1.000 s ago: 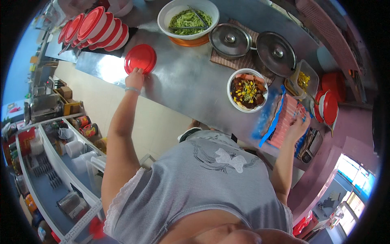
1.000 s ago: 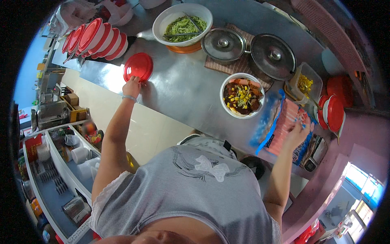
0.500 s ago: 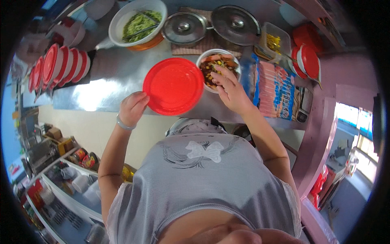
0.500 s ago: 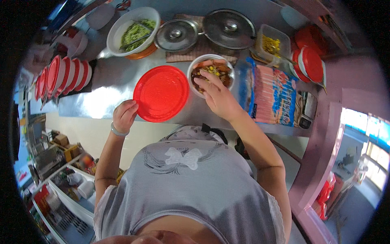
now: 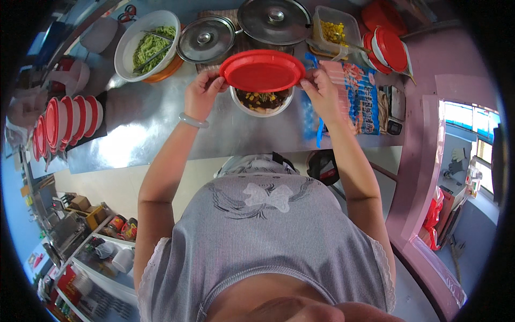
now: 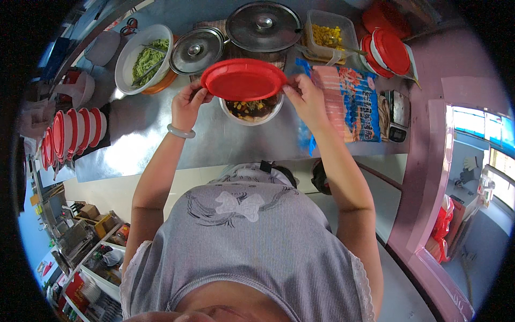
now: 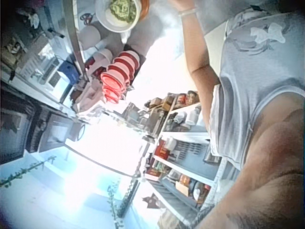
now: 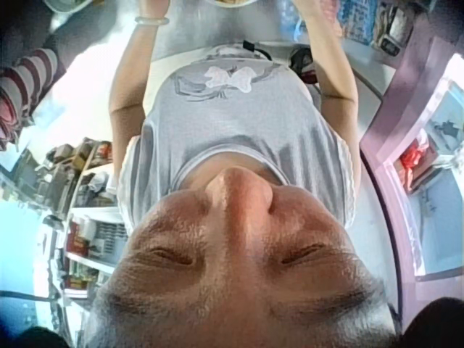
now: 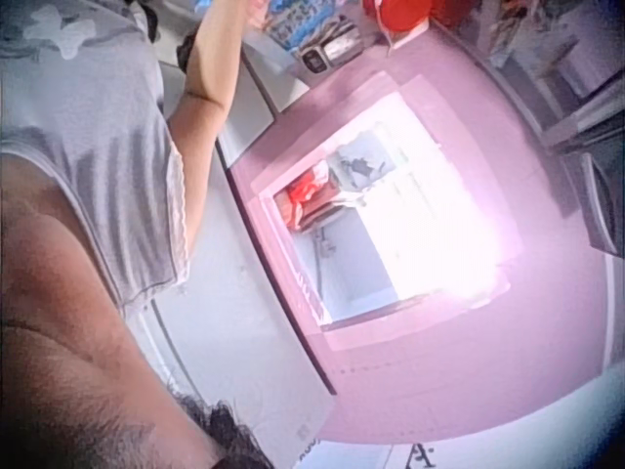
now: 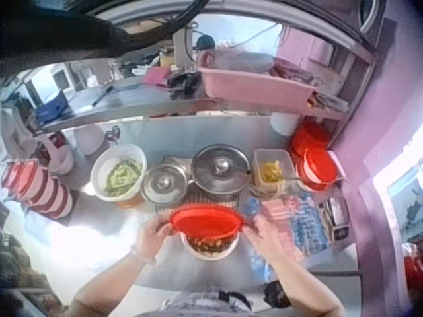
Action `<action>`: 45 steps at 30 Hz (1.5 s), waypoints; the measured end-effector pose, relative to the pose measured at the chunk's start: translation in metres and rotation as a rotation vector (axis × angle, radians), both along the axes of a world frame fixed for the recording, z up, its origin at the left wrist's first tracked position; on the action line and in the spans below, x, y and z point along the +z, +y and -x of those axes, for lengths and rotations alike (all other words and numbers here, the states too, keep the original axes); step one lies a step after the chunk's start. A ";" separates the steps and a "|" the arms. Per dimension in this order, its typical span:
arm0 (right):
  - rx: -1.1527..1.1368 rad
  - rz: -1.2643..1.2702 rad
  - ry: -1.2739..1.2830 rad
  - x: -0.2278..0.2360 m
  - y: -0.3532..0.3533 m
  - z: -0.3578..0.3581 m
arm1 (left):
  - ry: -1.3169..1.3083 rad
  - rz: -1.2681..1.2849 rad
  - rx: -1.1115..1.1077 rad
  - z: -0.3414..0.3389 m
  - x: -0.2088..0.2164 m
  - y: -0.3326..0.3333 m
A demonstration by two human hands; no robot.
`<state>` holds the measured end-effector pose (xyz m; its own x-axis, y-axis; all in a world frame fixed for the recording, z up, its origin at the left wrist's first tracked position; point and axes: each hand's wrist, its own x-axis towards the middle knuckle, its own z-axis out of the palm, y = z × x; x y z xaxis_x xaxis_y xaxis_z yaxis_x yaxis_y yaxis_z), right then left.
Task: The person assembles a food bowl by retrieving ingredients from a refrigerator and adding them to a container. They place a fried egg, a meat patty, and a sausage into the bowl, then add sauce from a packet, shredded vegetables, and corn. Finally, they place a lid on the bowl.
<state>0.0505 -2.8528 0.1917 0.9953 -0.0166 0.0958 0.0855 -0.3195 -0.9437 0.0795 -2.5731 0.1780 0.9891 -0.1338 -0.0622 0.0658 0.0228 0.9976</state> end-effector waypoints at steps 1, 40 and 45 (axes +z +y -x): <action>-0.006 -0.004 0.019 -0.003 -0.001 0.000 | 0.041 0.042 0.016 -0.001 0.002 -0.004; -0.094 -0.701 0.567 -0.069 0.037 0.069 | 0.638 0.212 0.002 0.042 -0.078 -0.039; -0.080 -0.716 0.583 -0.069 0.030 0.063 | -0.159 -0.741 0.067 0.033 -0.067 -0.041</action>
<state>-0.0125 -2.8224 0.1227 0.8761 0.0504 -0.4794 -0.4620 0.3716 -0.8053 0.0466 -2.6136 0.1108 0.9981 -0.0524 0.0318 -0.0584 -0.6578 0.7509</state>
